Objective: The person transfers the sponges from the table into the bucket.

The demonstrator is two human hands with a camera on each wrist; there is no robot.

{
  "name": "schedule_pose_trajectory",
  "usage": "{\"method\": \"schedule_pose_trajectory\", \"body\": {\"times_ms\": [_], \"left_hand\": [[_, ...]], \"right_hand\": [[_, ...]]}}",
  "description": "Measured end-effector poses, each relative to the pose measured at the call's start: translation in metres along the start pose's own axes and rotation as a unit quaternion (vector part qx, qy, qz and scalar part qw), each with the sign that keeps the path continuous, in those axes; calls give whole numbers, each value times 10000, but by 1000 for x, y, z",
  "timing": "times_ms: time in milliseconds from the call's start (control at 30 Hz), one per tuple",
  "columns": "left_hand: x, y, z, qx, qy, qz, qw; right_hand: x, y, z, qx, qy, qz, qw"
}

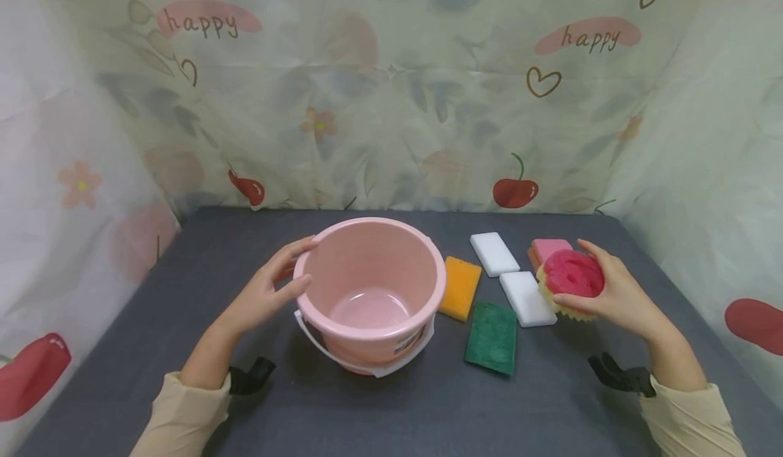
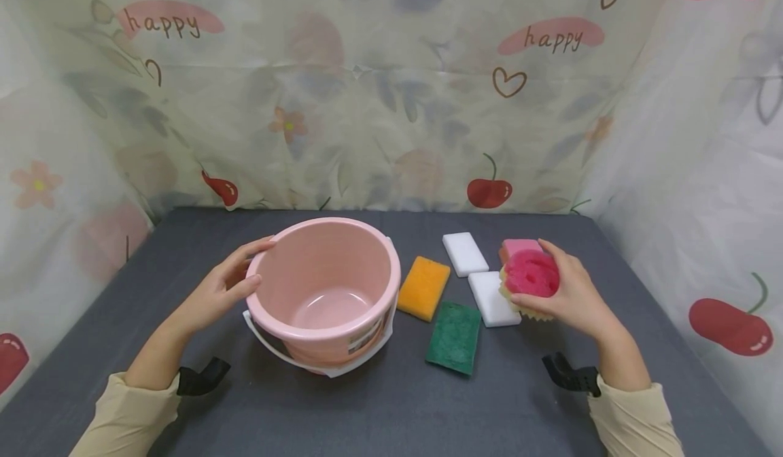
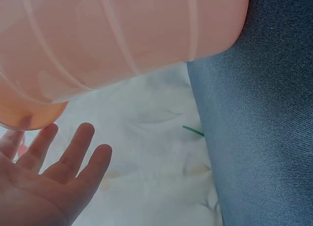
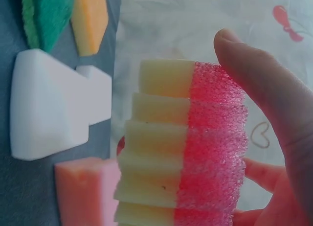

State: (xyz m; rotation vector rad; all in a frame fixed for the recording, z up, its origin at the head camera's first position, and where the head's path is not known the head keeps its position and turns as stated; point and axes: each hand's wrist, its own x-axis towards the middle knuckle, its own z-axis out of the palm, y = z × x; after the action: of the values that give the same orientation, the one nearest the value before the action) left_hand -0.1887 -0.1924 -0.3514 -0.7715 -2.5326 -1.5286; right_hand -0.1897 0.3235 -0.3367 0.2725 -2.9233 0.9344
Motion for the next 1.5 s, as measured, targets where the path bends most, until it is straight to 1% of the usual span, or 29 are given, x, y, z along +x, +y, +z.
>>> {"method": "schedule_pose_trajectory", "body": {"times_ms": [267, 667, 1033, 1267, 1500], "left_hand": [[0, 1, 0, -55, 4, -26, 10000], [0, 1, 1, -27, -10, -156, 9999], [0, 0, 1, 37, 29, -153, 9999], [0, 0, 0, 15, 9, -148, 9999], [0, 0, 1, -42, 18, -104, 9999]], "right_hand": [[6, -15, 0, 80, 73, -298, 9995], [15, -38, 2, -38, 221, -611, 9979], [24, -64, 3, 23, 124, -824, 9965], [28, -79, 4, 171, 10, -899, 9958], [33, -91, 8, 67, 57, -1255, 9921]]}}
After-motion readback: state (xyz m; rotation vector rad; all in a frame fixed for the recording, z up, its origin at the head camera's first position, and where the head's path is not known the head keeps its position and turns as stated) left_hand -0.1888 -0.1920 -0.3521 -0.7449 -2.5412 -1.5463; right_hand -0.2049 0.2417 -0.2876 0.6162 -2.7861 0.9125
